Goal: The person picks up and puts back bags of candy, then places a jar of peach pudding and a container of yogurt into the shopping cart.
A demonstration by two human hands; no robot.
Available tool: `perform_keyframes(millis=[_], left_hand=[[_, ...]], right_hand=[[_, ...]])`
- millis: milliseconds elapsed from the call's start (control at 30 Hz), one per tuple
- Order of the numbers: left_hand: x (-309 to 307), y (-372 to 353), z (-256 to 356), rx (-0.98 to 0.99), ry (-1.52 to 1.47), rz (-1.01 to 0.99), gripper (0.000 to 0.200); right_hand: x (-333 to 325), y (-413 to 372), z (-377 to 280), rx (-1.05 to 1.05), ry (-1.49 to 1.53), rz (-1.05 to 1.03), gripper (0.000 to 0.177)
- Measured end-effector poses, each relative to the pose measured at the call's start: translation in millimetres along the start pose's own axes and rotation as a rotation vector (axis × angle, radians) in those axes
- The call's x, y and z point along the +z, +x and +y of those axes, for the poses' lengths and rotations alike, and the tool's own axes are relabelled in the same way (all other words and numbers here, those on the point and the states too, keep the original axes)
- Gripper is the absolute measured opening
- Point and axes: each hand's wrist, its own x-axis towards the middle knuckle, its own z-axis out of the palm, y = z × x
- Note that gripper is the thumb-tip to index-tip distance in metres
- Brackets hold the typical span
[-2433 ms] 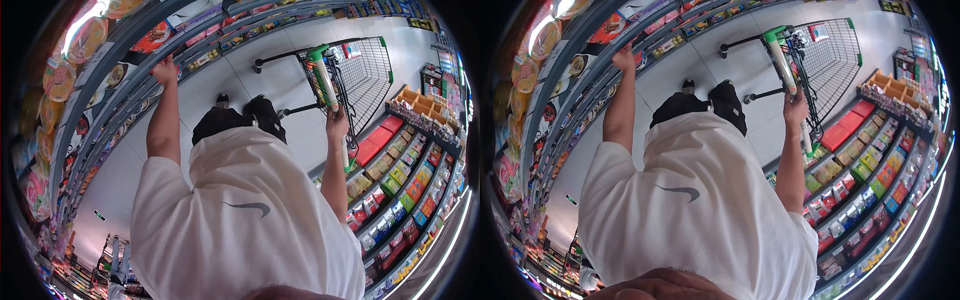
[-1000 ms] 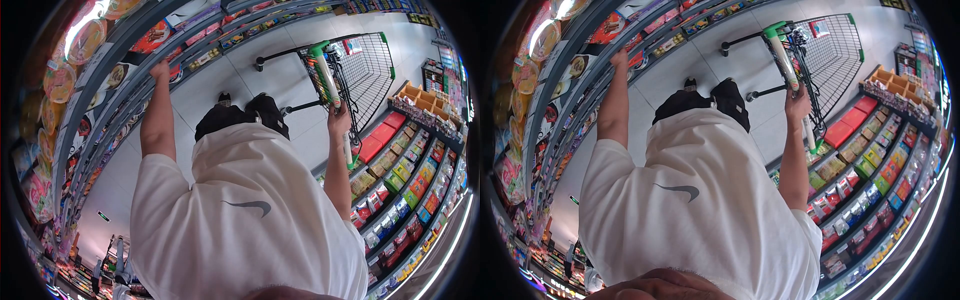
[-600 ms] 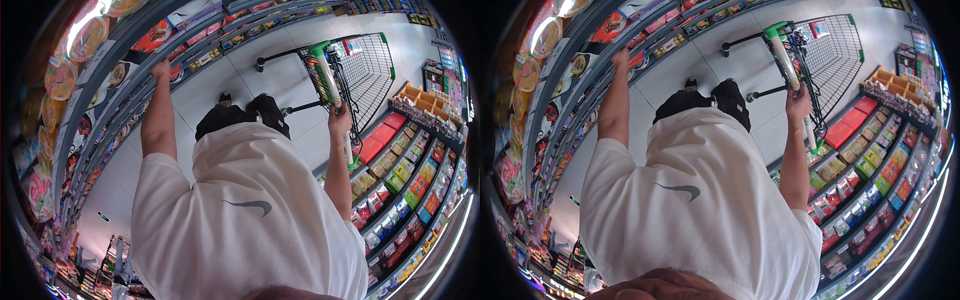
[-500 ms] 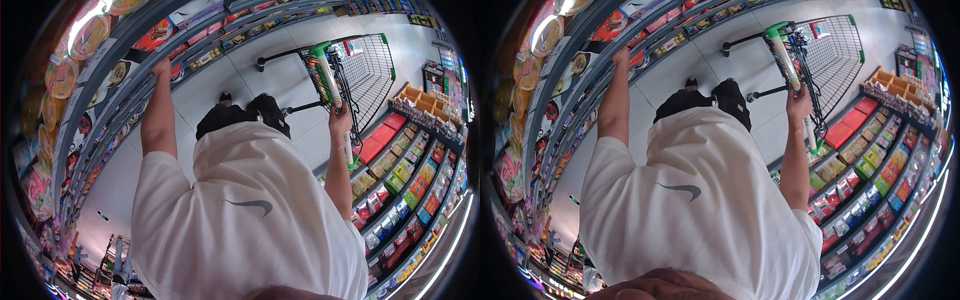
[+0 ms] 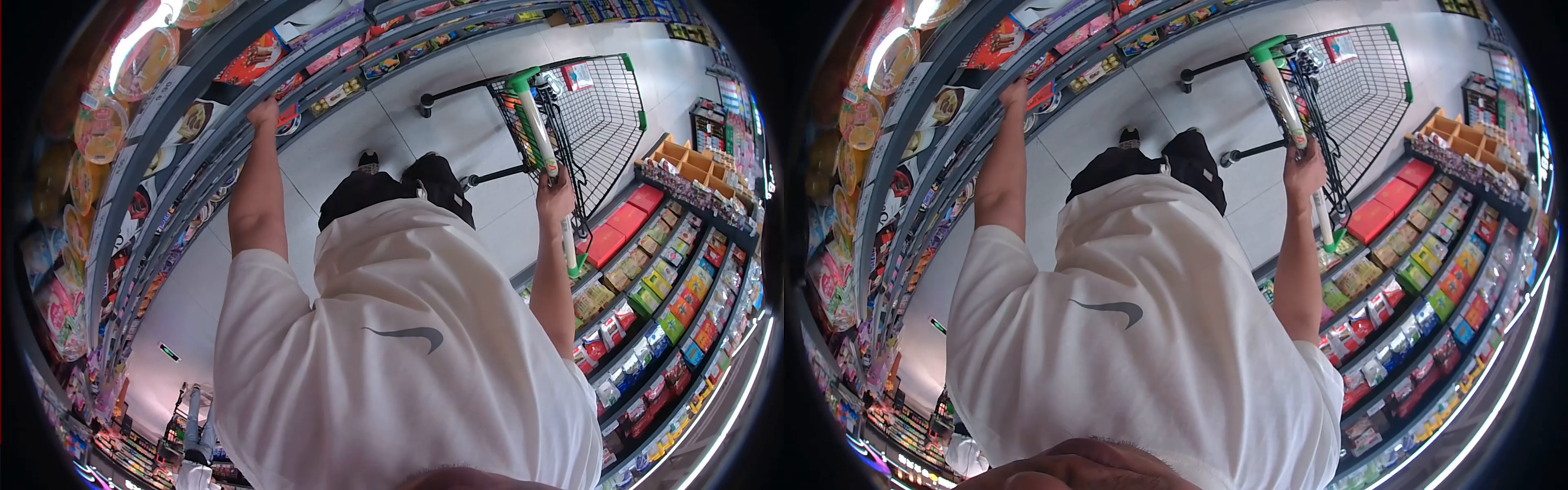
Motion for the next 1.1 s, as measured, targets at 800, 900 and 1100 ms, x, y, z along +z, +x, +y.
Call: perform_keyframes(millis=[800,900,1100], left_hand=[[-19.7,-41.5,47.3,-0.3,0.045,0.35,0.044],[-21.1,-51.5,31.9,-0.37,-0.103,0.307,0.045],[4.5,-113.7,-6.9,-0.34,-0.769,-0.205,0.023]], right_hand=[[3.0,-1.5,-0.7,-0.046,-0.022,0.063,0.028],[3.9,-1.9,1.5,-0.061,-0.004,0.073,0.028],[6.7,-4.7,3.1,-0.002,0.141,0.063,0.032]])
